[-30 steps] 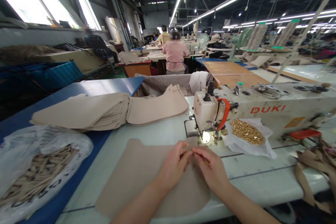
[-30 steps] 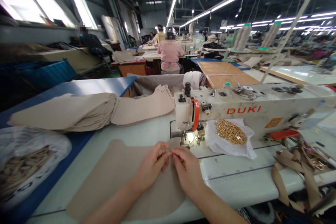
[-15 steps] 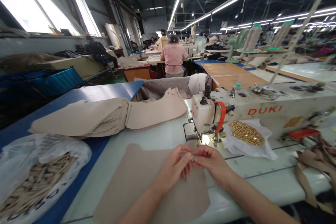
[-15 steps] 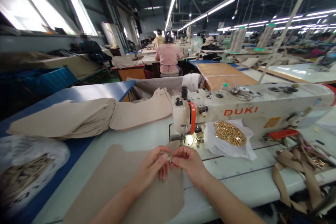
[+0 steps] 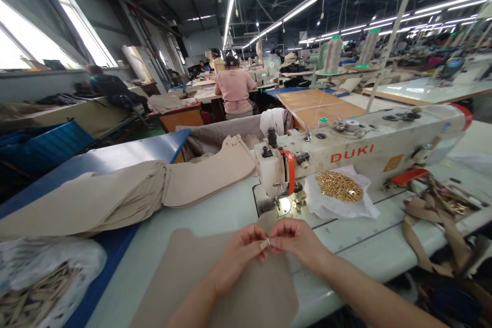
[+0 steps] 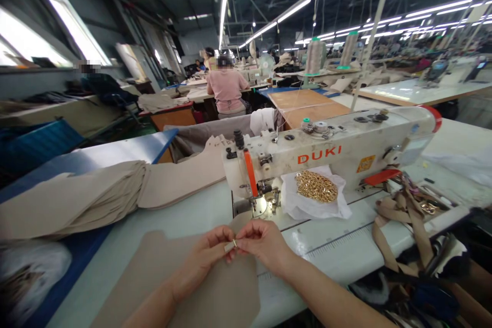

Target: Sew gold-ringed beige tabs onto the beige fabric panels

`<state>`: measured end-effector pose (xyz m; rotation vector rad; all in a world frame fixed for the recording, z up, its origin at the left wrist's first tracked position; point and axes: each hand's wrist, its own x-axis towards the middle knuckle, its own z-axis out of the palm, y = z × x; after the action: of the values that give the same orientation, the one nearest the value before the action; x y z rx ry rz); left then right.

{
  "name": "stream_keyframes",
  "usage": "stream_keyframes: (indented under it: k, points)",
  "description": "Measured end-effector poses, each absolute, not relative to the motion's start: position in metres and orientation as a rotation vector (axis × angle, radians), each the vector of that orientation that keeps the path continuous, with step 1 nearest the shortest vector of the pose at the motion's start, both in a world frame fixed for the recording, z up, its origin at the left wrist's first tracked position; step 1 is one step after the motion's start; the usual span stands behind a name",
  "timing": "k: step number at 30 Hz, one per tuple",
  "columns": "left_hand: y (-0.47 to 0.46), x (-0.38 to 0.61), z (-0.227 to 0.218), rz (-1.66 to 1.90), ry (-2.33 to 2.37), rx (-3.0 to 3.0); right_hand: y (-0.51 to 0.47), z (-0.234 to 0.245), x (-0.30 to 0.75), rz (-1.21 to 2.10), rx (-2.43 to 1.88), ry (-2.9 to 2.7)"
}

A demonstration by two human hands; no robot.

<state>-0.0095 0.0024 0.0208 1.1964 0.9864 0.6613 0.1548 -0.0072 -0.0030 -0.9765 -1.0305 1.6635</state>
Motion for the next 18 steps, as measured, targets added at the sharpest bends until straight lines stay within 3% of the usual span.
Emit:
stream_keyframes:
  k: [4,11,18]
  points:
    - [0.001,-0.008,0.025,0.569,0.991,1.269,-0.015,-0.001,0.159,1.653,-0.960,-1.146]
    - [-0.011,-0.003,0.034,0.562,1.268,1.714,-0.036,0.009,0.163,1.344,-1.117,-1.469]
    - [-0.014,-0.001,0.031,0.563,1.296,1.668,-0.041,0.010,0.169,1.182,-1.061,-1.595]
